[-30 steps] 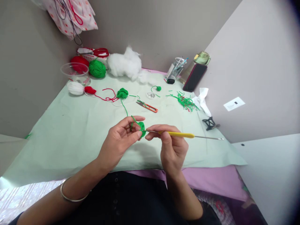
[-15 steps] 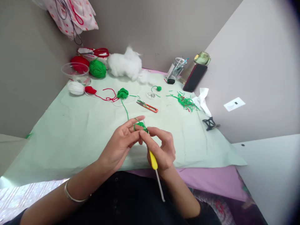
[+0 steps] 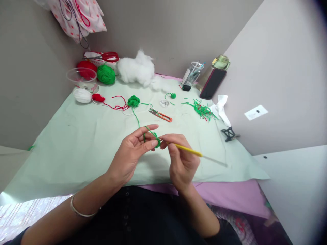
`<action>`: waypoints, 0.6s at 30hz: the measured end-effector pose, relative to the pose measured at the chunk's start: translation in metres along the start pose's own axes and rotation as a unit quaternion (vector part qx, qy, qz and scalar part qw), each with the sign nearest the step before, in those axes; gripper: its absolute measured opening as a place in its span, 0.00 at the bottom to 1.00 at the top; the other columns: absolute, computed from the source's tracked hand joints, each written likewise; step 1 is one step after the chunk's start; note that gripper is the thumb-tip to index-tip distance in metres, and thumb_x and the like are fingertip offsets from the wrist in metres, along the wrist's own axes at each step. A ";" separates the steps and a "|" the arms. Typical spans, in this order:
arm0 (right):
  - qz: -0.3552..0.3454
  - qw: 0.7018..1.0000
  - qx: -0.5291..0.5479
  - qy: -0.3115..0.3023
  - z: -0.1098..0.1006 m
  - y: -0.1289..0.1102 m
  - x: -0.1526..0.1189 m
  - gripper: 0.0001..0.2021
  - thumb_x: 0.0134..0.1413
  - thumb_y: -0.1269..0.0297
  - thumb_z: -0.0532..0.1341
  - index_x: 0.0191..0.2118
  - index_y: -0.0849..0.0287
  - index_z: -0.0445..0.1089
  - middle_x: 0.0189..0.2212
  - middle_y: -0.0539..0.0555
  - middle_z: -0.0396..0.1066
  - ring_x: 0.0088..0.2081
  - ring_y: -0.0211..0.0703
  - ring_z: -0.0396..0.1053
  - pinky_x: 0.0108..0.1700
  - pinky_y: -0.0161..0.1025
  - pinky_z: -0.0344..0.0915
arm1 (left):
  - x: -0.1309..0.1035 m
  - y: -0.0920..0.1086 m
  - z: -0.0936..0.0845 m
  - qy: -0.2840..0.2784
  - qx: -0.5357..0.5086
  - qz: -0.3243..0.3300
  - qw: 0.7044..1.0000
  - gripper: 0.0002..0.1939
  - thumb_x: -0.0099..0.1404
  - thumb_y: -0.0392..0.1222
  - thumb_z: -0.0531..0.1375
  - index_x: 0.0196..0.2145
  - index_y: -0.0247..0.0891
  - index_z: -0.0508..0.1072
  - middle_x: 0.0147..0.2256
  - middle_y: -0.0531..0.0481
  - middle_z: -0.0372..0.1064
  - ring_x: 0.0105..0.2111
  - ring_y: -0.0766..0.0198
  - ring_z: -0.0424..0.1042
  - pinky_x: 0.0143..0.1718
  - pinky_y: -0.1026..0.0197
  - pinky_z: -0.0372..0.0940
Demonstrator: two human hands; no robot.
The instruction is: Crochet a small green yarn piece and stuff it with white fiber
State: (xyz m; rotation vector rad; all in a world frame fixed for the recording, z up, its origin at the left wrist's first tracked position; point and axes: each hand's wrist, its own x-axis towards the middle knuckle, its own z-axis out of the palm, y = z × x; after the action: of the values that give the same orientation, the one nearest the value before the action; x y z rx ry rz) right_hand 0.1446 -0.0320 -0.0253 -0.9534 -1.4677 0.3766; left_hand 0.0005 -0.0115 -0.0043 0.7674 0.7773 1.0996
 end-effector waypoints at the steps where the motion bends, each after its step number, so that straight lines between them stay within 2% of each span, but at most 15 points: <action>1: -0.037 0.998 -0.045 -0.005 0.000 0.001 -0.002 0.14 0.68 0.73 0.61 0.50 0.49 0.78 0.42 0.53 0.79 0.41 0.42 0.78 0.41 0.42 0.78 | 0.001 -0.001 0.000 -0.004 -0.014 -0.013 1.000 0.19 0.62 0.39 0.74 0.51 0.45 0.83 0.33 0.54 0.73 0.35 0.68 0.69 0.42 0.67 0.66; 3: -0.098 0.989 -0.108 -0.019 -0.002 0.003 -0.004 0.17 0.65 0.76 0.62 0.52 0.47 0.78 0.46 0.54 0.79 0.46 0.44 0.79 0.44 0.42 0.78 | 0.003 -0.002 -0.002 -0.020 -0.057 -0.059 0.996 0.19 0.61 0.40 0.73 0.51 0.42 0.84 0.36 0.52 0.75 0.34 0.69 0.68 0.41 0.66 0.67; 4: -0.104 0.988 -0.113 -0.021 -0.004 0.004 -0.004 0.17 0.65 0.76 0.63 0.52 0.47 0.79 0.46 0.54 0.79 0.46 0.44 0.79 0.44 0.42 0.78 | 0.004 -0.002 -0.003 -0.027 -0.081 -0.082 0.993 0.18 0.61 0.41 0.73 0.50 0.40 0.85 0.38 0.50 0.75 0.34 0.69 0.68 0.40 0.66 0.67; 5: -0.087 0.991 -0.096 -0.014 -0.005 0.004 -0.003 0.16 0.65 0.75 0.62 0.51 0.48 0.79 0.44 0.54 0.79 0.45 0.44 0.79 0.44 0.42 0.78 | 0.006 -0.002 -0.005 -0.031 -0.101 -0.097 0.990 0.16 0.61 0.41 0.73 0.48 0.38 0.85 0.38 0.49 0.75 0.33 0.69 0.68 0.39 0.67 0.67; 7: -0.003 1.000 -0.010 0.019 -0.008 0.004 0.001 0.12 0.68 0.72 0.60 0.47 0.51 0.79 0.39 0.53 0.79 0.38 0.42 0.78 0.40 0.42 0.77 | 0.008 -0.001 -0.008 -0.033 -0.122 -0.097 0.987 0.13 0.61 0.40 0.73 0.45 0.36 0.86 0.37 0.49 0.73 0.32 0.70 0.66 0.36 0.68 0.66; 10: 0.113 0.984 0.132 0.035 -0.009 0.002 0.007 0.10 0.70 0.64 0.59 0.44 0.53 0.80 0.35 0.52 0.77 0.31 0.39 0.75 0.35 0.41 0.74 | 0.009 0.000 -0.009 -0.033 -0.091 -0.062 0.993 0.11 0.63 0.39 0.72 0.44 0.38 0.87 0.37 0.50 0.73 0.33 0.70 0.67 0.36 0.69 0.66; 13: 0.132 0.978 0.161 0.001 -0.007 0.002 0.008 0.08 0.69 0.63 0.62 0.43 0.52 0.81 0.36 0.52 0.78 0.33 0.39 0.74 0.37 0.40 0.73 | 0.005 0.001 -0.006 -0.041 -0.023 -0.033 0.998 0.12 0.62 0.40 0.73 0.44 0.43 0.86 0.36 0.52 0.74 0.37 0.68 0.70 0.41 0.66 0.67; 18: 0.177 0.961 0.210 0.013 -0.008 0.006 0.006 0.08 0.69 0.61 0.63 0.43 0.50 0.81 0.35 0.50 0.79 0.33 0.37 0.75 0.37 0.38 0.72 | 0.002 0.000 -0.005 -0.042 0.030 -0.023 0.998 0.14 0.61 0.40 0.73 0.46 0.46 0.86 0.37 0.51 0.74 0.41 0.64 0.71 0.46 0.62 0.67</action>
State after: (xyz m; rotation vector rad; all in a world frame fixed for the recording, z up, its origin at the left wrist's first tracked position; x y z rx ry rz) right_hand 0.1544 -0.0267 -0.0242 -0.8655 -1.1258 0.8975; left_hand -0.0038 -0.0090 -0.0070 0.8364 0.7568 1.0001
